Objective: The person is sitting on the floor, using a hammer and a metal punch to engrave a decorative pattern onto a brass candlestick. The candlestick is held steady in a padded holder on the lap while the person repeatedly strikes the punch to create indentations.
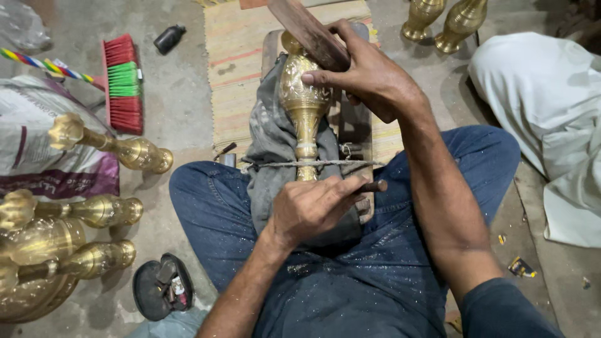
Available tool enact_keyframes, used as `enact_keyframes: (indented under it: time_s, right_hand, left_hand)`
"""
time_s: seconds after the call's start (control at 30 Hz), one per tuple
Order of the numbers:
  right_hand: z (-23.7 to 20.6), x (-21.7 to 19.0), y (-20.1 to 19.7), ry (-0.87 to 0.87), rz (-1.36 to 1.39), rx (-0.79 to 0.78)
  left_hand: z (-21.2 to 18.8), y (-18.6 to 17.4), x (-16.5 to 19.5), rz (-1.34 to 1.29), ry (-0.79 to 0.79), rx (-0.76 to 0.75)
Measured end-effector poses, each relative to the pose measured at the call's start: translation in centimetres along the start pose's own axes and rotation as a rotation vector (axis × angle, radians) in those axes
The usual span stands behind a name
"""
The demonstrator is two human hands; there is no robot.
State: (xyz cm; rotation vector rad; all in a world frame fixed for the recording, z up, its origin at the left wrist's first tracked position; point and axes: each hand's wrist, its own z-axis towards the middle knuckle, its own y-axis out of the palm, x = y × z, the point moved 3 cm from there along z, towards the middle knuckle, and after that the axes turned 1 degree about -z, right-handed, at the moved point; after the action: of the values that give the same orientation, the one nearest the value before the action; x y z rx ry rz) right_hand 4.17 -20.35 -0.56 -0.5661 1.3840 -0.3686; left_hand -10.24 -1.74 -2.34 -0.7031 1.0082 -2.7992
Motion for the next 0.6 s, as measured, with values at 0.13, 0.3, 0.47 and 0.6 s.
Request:
enact_keyframes:
  time_s: [0.13, 0.3, 0.47, 0.6]
  right_hand:
    - [-0.3, -0.7, -0.3, 0.013, 0.047, -0.021]
    - [-0.7, -1.0, -1.1, 0.086, 0.027, -0.040]
    - [-0.9, -0.9, -1.2, 0.073, 0.046, -0.016]
    - [-1.3, -0.9, -0.8, 0.089, 0.092, 0.012]
  left_hand:
    - [0.5, 0.5, 0.7, 0.002, 0.001, 0.018]
    - [0.5, 0.4, 0.7, -0.006, -0.032, 0.031]
    - [0.0, 0.1, -0.4, -0.394, -0.347, 0.139]
    - [0.0, -1.6, -3.2, -0.365, -0.734, 0.345]
